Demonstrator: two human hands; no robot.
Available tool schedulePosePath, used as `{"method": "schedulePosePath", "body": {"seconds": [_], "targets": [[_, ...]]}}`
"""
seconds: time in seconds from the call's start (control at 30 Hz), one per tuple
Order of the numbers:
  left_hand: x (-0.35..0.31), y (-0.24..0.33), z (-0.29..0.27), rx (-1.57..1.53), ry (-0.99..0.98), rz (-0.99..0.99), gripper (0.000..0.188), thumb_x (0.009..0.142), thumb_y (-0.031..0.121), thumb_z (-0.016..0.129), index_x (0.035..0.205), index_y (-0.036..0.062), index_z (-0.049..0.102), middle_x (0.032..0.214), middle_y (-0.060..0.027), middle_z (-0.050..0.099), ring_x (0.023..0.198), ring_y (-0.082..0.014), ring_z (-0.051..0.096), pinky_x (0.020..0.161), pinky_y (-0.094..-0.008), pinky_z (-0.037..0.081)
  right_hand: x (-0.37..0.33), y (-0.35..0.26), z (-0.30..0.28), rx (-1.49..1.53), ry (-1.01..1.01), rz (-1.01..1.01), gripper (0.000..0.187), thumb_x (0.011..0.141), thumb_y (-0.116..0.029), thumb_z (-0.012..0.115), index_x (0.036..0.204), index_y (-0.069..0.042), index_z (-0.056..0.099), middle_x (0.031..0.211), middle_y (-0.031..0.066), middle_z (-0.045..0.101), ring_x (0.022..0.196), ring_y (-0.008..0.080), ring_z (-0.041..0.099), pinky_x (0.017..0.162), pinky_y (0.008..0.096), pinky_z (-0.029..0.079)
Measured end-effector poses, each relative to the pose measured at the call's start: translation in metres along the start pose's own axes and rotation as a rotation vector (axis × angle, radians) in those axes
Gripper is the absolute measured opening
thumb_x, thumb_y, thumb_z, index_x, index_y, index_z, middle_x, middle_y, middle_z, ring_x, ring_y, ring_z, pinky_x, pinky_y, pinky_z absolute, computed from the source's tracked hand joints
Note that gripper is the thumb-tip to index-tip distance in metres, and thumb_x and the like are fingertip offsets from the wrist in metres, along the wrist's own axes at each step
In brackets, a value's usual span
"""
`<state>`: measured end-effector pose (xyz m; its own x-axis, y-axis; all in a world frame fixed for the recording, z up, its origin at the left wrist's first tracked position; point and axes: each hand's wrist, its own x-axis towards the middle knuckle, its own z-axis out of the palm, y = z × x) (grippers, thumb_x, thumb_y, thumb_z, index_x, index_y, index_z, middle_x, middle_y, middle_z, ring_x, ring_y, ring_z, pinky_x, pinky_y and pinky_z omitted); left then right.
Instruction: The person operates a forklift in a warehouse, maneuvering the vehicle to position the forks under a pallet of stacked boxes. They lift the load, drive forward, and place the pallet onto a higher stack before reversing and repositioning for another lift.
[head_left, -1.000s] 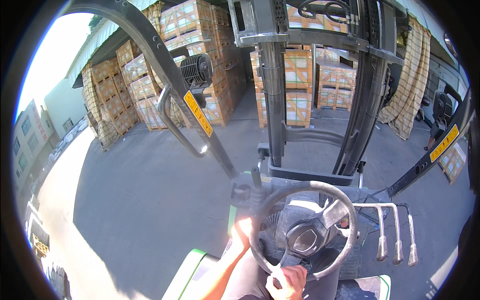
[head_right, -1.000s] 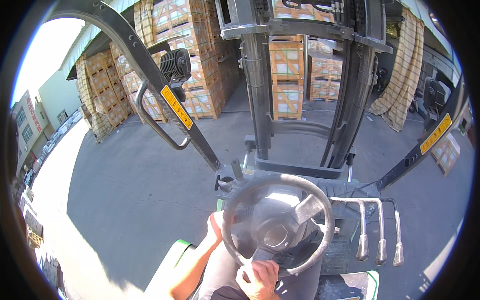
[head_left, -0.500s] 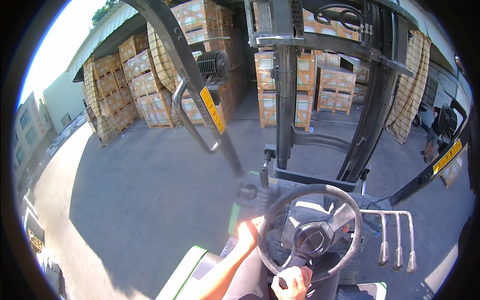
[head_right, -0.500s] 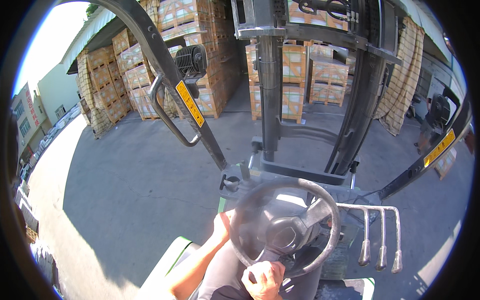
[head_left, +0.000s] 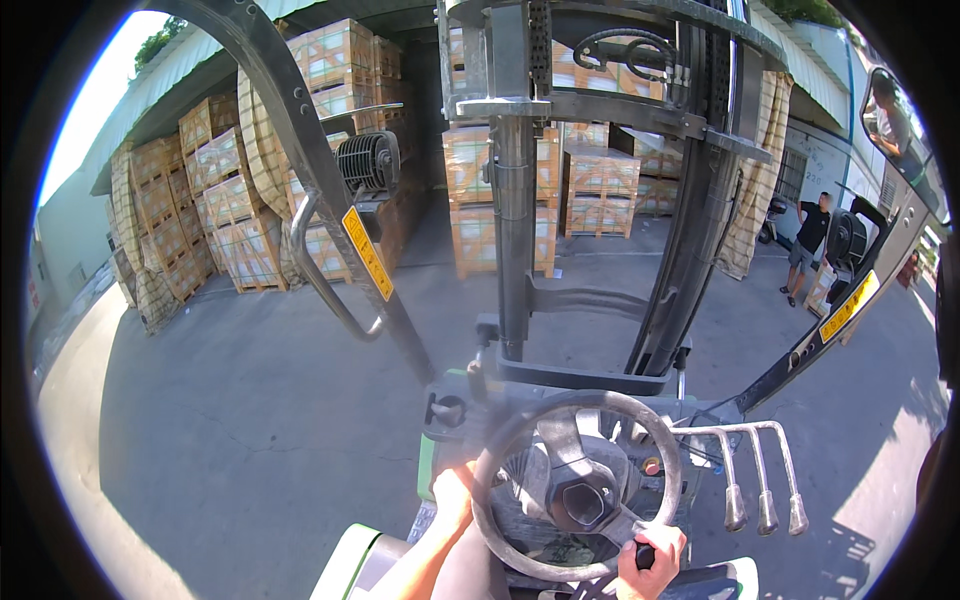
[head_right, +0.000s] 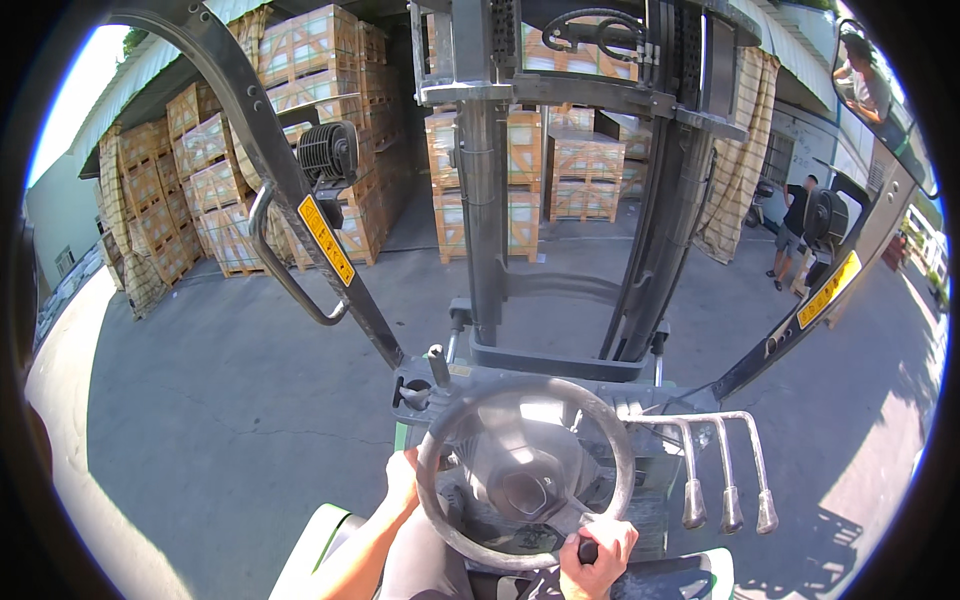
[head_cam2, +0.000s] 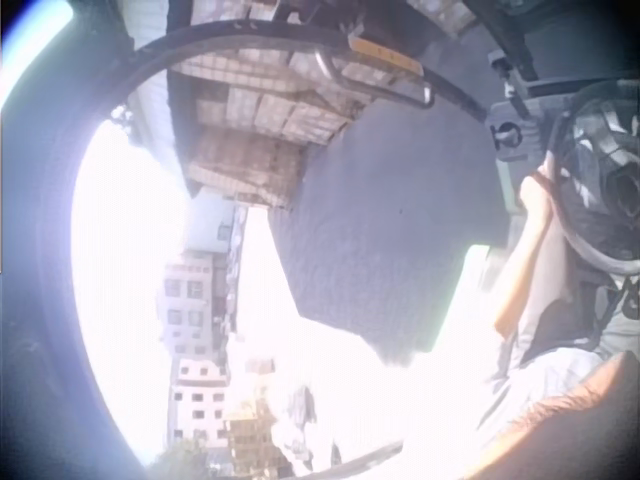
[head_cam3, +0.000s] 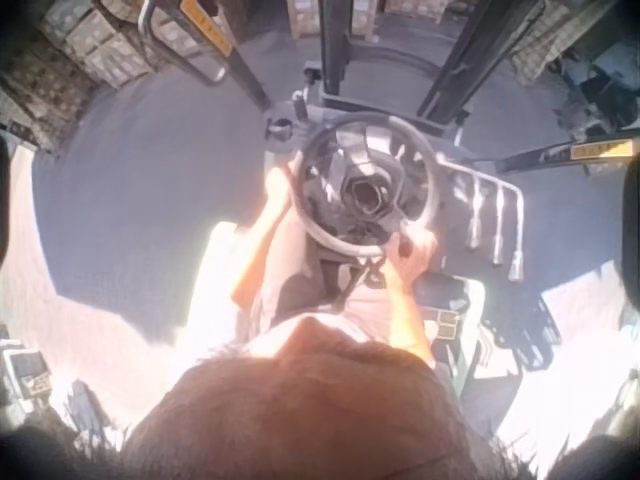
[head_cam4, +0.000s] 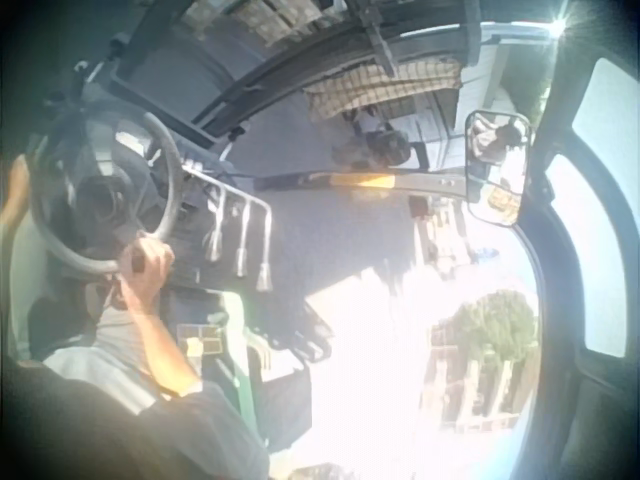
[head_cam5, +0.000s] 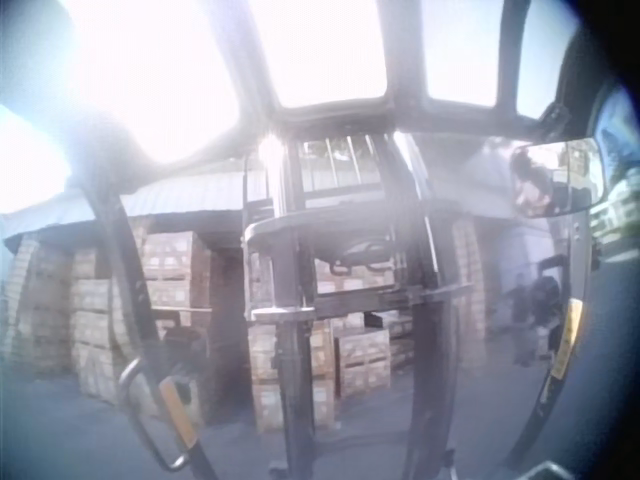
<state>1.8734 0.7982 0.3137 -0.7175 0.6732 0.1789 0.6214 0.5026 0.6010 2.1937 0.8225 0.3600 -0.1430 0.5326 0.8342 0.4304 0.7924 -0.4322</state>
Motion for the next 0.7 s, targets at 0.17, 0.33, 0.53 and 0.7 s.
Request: {"method": "schedulePosePath", "body": {"seconds": [0.17,0.33,0.53,0.7], "targets": [[0.01,-0.01,-0.007,-0.05,0.061,0.108,0.032,0.089,0.037,0.071,0.086,0.005,0.074,0.074,-0.0197,0.071,0.074,-0.0407,0.072,0.068,-0.0466,0.056,0.028,0.004,0.028,0.008,0.138,0.127,0.025,0.071,0.002,0.072,0.092,-0.005,0.059,0.092,0.0114,0.061,0.09,0.0328,0.058,0.083,0.0423,0.047],[0.014,-0.024,-0.013,0.068,0.099,0.212,0.033,0.086,0.031,0.073,0.073,-0.0001,0.071,0.069,-0.0205,0.069,0.067,-0.041,0.07,0.064,-0.0466,0.055,0.058,-0.006,0.045,-0.019,0.213,0.084,0.026,0.073,0.008,0.073,0.093,-0.004,0.061,0.094,0.0116,0.064,0.091,0.0307,0.061,0.082,0.0417,0.05],[0.039,-0.051,-0.007,0.11,0.135,0.293,0.016,0.075,0.019,0.075,0.073,0.004,0.07,0.066,-0.0171,0.068,0.066,-0.0367,0.072,0.062,-0.0443,0.057,0.088,-0.025,0.064,-0.093,0.274,-0.02,0.026,0.073,0.009,0.074,0.091,-0.004,0.062,0.092,0.0108,0.063,0.087,0.0294,0.062,0.08,0.0397,0.05],[0.052,-0.066,-0.006,-0.16,0.014,0.142,0.012,0.079,0.02,0.072,0.082,0.0084,0.072,0.074,-0.015,0.071,0.073,-0.0379,0.072,0.066,-0.0447,0.056,0.099,-0.032,0.079,-0.075,0.263,0.046,0.022,0.076,0.007,0.072,0.092,-0.003,0.06,0.092,0.0117,0.062,0.085,0.0304,0.062,0.08,0.0401,0.05]]}}
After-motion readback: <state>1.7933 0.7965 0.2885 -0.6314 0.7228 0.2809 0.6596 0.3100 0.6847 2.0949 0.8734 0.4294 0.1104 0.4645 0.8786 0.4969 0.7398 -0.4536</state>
